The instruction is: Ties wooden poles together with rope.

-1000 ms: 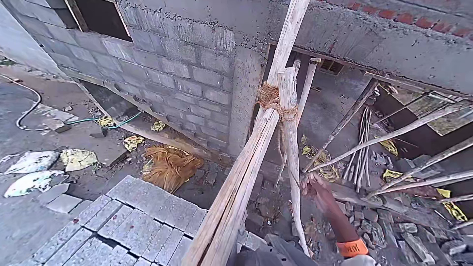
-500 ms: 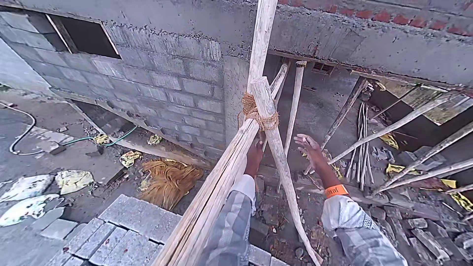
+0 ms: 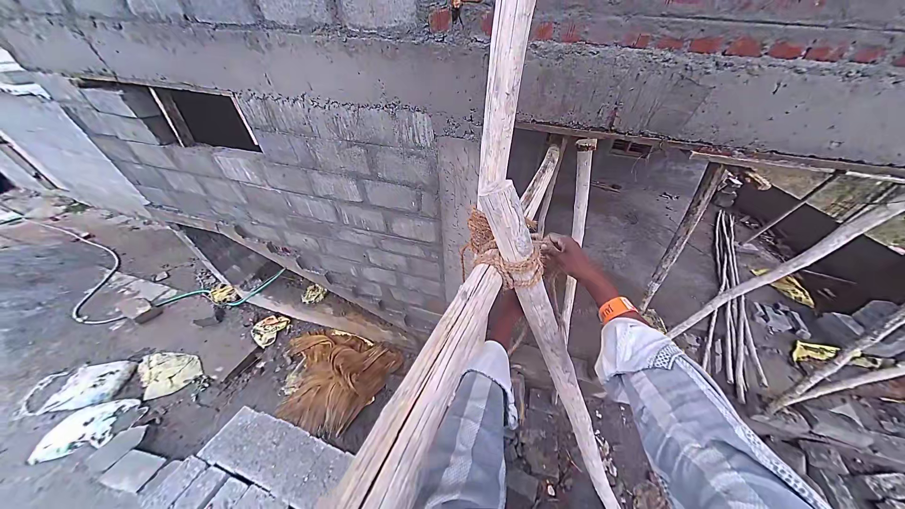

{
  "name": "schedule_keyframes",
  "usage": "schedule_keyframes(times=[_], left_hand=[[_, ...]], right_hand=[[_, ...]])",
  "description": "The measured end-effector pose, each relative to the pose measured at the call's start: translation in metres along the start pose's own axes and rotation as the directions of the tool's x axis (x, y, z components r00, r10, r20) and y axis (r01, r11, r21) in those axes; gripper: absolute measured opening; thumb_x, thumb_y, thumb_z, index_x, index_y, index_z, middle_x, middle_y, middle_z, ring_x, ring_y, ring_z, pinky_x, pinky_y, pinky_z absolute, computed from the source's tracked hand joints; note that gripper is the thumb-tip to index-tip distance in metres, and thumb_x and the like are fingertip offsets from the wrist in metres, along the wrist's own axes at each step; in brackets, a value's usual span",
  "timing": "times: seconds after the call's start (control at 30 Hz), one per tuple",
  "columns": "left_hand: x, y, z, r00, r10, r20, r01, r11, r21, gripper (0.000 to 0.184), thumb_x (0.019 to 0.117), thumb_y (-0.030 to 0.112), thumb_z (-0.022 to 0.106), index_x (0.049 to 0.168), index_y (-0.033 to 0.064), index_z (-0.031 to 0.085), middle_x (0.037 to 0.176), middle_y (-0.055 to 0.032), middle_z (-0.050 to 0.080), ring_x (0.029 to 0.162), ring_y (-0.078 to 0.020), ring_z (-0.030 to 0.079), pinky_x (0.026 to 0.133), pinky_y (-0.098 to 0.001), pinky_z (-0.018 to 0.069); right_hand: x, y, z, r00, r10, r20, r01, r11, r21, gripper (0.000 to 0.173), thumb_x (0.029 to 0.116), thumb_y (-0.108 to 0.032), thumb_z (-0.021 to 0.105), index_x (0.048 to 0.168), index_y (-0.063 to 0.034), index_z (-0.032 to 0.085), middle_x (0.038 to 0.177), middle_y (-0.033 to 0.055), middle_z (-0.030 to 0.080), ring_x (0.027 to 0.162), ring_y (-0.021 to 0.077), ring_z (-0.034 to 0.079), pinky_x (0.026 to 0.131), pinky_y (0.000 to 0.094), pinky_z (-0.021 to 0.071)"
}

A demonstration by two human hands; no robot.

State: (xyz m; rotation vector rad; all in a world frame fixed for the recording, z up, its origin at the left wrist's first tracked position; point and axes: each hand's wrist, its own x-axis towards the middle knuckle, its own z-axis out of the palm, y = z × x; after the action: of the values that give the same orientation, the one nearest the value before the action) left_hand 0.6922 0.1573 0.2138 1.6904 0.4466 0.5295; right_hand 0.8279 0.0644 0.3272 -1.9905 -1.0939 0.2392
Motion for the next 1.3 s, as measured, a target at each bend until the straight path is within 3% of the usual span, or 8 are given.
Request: schedule_keyframes(times=[0.23,0.53,0.7,0.83,0.97,1.07,1.13,1.3], left_hand=[[-0.082,0.006,-0.067,0.924,-0.335,-0.186,0.316,0.941,-0.121,0.046,0.1105,0.023,0.047,0.145,-0.0080,0.050,0.155,-0.0240,0.046,0.146,-0.0325,0.042,0.121,-0.0467,0.0309],[-0.167,-0.016,-0.098,0.886,-0.419,-0.199,0.366,0.895,-0.257,0.040,0.1100,0.020,0.049,0.139,-0.0075,0.055,0.142,-0.0245,0.058,0.129,-0.0322,0.057,0.109,-0.0416,0.0452],[-0.203,-0.040,-0.115,0.871,-0.442,-0.216,0.388,0.887,-0.250,0.039,0.1099,0.020,0.049,0.133,-0.0097,0.059,0.134,-0.0247,0.062,0.118,-0.0262,0.062,0.101,-0.0351,0.0495],[-0.231,0.022,-0.123,0.821,-0.513,-0.251,0.456,0.853,-0.253,0.031,0.1094,0.008,0.046,0.126,-0.0153,0.059,0.128,-0.0277,0.062,0.112,-0.0249,0.061,0.100,-0.0332,0.0473],[-0.237,0.021,-0.122,0.865,-0.463,-0.195,0.421,0.880,-0.221,0.027,0.1082,0.005,0.047,0.120,-0.0148,0.062,0.118,-0.0237,0.067,0.103,-0.0191,0.064,0.094,-0.0295,0.0495],[-0.210,-0.070,-0.110,0.953,-0.303,-0.020,0.291,0.931,-0.221,0.036,0.1103,0.020,0.047,0.129,-0.0076,0.062,0.126,-0.0182,0.068,0.113,-0.0194,0.067,0.096,-0.0354,0.0535],[-0.191,-0.071,-0.091,0.945,-0.319,0.076,0.327,0.908,-0.264,0.042,0.1114,0.025,0.044,0.140,-0.0044,0.055,0.135,-0.0175,0.065,0.122,-0.0229,0.064,0.102,-0.0410,0.0511],[-0.153,-0.055,-0.060,0.879,-0.332,0.342,0.450,0.813,-0.370,0.053,0.1145,0.036,0.023,0.157,0.0053,0.032,0.132,-0.0162,0.067,0.116,-0.0226,0.068,0.102,-0.0383,0.0525]], right_hand=[[0.044,-0.130,-0.076,0.956,-0.293,-0.010,0.232,0.779,-0.583,0.014,0.0998,-0.011,0.063,0.104,-0.0014,0.071,0.092,0.0223,0.070,0.090,0.0425,0.068,0.078,0.0644,0.0505],[0.054,-0.312,0.013,0.864,-0.312,0.396,0.497,0.398,-0.771,0.018,0.0919,-0.004,0.068,0.109,0.0008,0.069,0.110,0.0242,0.067,0.109,0.0444,0.064,0.084,0.0620,0.0505],[-0.070,-0.348,0.009,0.804,-0.343,0.485,0.575,0.247,-0.780,0.007,0.0937,0.003,0.063,0.089,-0.0014,0.065,0.083,0.0156,0.062,0.082,0.0363,0.065,0.062,0.0492,0.0478],[-0.181,-0.282,-0.064,0.899,-0.376,0.226,0.339,0.271,-0.901,0.016,0.0796,-0.007,0.083,0.074,-0.0118,0.069,0.065,0.0058,0.062,0.059,0.0289,0.064,0.046,0.0445,0.0435],[-0.255,-0.154,-0.070,0.999,-0.016,0.040,0.040,0.685,-0.728,0.010,0.0900,-0.014,0.077,0.094,-0.0051,0.076,0.074,0.0183,0.069,0.072,0.0428,0.069,0.062,0.0624,0.0506],[-0.300,-0.055,0.011,0.911,0.349,0.219,-0.250,0.890,-0.380,0.029,0.1026,-0.028,0.064,0.105,0.0000,0.072,0.082,0.0166,0.070,0.076,0.0316,0.068,0.078,0.0532,0.0540],[-0.321,0.002,0.097,0.881,0.383,0.277,-0.381,0.922,-0.062,0.030,0.1055,-0.024,0.057,0.116,0.0016,0.068,0.076,0.0120,0.065,0.065,0.0228,0.063,0.070,0.0422,0.0544],[-0.314,0.044,0.235,0.852,0.366,0.374,-0.515,0.715,0.473,0.038,0.1123,-0.028,0.039,0.136,-0.0034,0.055,0.070,-0.0005,0.058,0.054,0.0069,0.053,0.053,0.0241,0.0469]])
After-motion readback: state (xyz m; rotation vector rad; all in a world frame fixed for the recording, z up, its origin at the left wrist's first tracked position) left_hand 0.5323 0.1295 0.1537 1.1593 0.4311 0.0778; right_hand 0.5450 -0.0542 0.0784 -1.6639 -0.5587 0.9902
